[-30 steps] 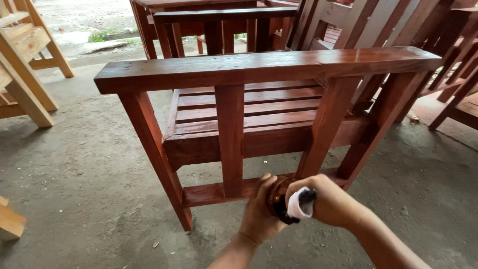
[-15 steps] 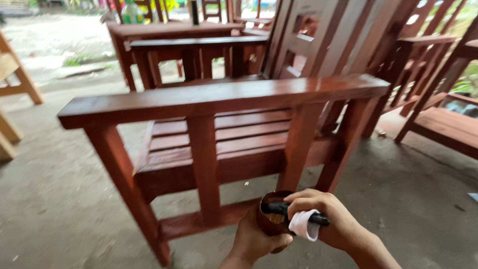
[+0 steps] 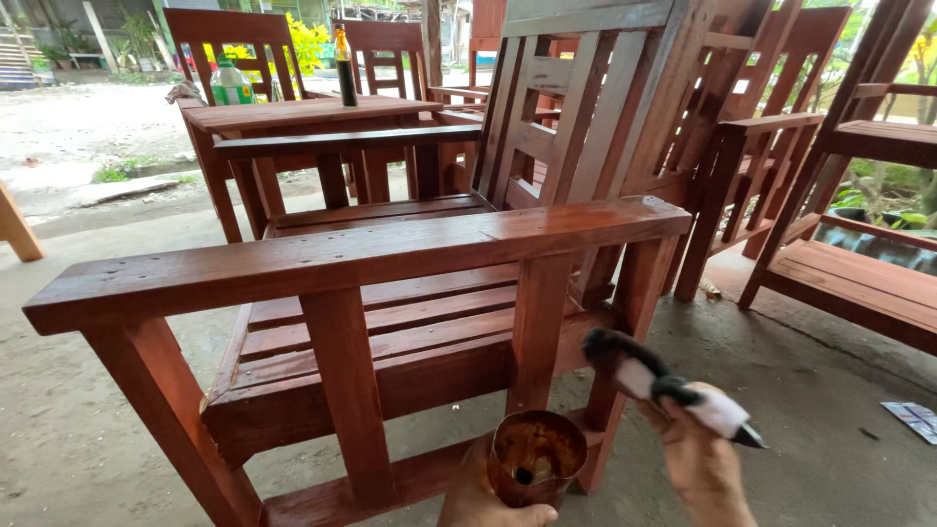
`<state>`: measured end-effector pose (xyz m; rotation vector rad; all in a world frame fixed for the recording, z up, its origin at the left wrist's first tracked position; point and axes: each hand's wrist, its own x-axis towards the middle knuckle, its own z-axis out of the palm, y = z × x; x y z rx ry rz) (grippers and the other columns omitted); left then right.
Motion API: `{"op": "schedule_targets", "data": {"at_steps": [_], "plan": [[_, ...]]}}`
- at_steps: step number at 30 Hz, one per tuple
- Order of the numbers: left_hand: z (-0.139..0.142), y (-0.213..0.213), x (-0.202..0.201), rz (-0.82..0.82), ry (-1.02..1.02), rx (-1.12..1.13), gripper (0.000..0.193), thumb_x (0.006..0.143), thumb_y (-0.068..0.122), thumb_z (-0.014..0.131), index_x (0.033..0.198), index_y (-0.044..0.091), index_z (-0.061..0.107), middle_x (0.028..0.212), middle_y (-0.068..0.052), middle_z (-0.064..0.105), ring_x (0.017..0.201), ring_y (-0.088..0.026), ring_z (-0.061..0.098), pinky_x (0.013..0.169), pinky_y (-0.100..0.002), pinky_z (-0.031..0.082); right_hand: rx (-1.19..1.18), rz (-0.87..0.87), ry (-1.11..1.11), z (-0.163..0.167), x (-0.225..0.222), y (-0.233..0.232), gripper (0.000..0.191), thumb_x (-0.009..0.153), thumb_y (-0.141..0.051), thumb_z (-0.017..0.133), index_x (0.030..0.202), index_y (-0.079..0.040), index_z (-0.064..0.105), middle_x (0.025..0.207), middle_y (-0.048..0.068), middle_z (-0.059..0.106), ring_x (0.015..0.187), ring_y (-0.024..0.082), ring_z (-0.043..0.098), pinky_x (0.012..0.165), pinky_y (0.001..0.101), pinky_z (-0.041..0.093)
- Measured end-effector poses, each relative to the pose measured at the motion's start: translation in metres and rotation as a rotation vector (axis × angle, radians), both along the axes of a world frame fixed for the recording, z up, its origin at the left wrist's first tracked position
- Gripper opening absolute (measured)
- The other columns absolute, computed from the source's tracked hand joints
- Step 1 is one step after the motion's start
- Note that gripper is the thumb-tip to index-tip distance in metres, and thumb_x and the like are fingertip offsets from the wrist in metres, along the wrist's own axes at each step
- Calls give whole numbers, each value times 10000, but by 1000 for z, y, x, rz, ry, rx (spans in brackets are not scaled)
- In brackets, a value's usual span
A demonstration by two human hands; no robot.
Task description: The person applies reddish-brown wood stain to a wooden chair using a brush, holding a can of stain in one hand. They brush the armrests, seat slats, legs, and frame rails of the chair, working around the piece to coat the wood surfaces.
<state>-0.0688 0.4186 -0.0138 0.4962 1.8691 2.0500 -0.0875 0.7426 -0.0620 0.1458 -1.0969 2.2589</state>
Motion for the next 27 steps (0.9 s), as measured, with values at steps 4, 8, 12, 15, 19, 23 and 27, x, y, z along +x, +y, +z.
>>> {"op": "schedule_targets", "data": {"at_steps": [4,8,12,15,19,23,27], "plan": [[-5,2,0,18,26,-50,1057,544,131,935,1446,1,400,1344,-142,657,1318,-240,646,1170,-408,481,88,40,126,-12,-23,-19,238,833,3,764,1039,-47,657,1000,111,715,965,267,717,915,485,602],[-2,4,-3,33,68,-155,1041,559,141,946,1441,20,406,1346,-123,644,1317,-235,641,1168,-404,480,190,-235,52,-5,-30,-26,174,840,18,733,987,-48,667,1012,31,701,986,198,704,941,432,599],[5,9,-4,131,36,-303,1031,558,170,956,1437,97,423,1356,-67,647,1312,-188,630,1172,-369,476,558,-801,-126,1,-13,-30,219,855,50,791,1006,-50,669,1022,80,697,970,201,651,913,340,524],[9,13,-4,198,48,-289,1101,518,149,962,1489,144,442,1367,-39,651,1318,-178,618,1176,-351,464,493,-875,-7,1,-6,-43,158,928,43,735,1031,-61,676,1121,89,721,1071,197,681,997,310,529],[12,12,-2,192,48,-341,1123,554,175,970,1506,131,375,1394,-35,600,1351,-180,588,1203,-342,432,462,-786,95,-4,-18,-73,170,888,20,716,1025,-70,668,1225,116,722,1143,204,690,1038,330,533],[15,10,-5,199,-15,-455,1132,575,210,984,1488,107,324,1407,-37,597,1376,-177,558,1225,-350,395,564,-564,98,-19,-23,-89,168,879,31,631,996,-82,676,1227,132,749,1136,215,702,1021,349,534],[11,7,-2,217,60,-492,1140,582,237,998,1473,75,306,1405,-51,581,1363,-181,562,1228,-330,393,193,-208,235,-32,-16,-63,258,1002,-108,454,1006,-78,710,1156,121,734,1145,215,686,1016,366,536]]}}
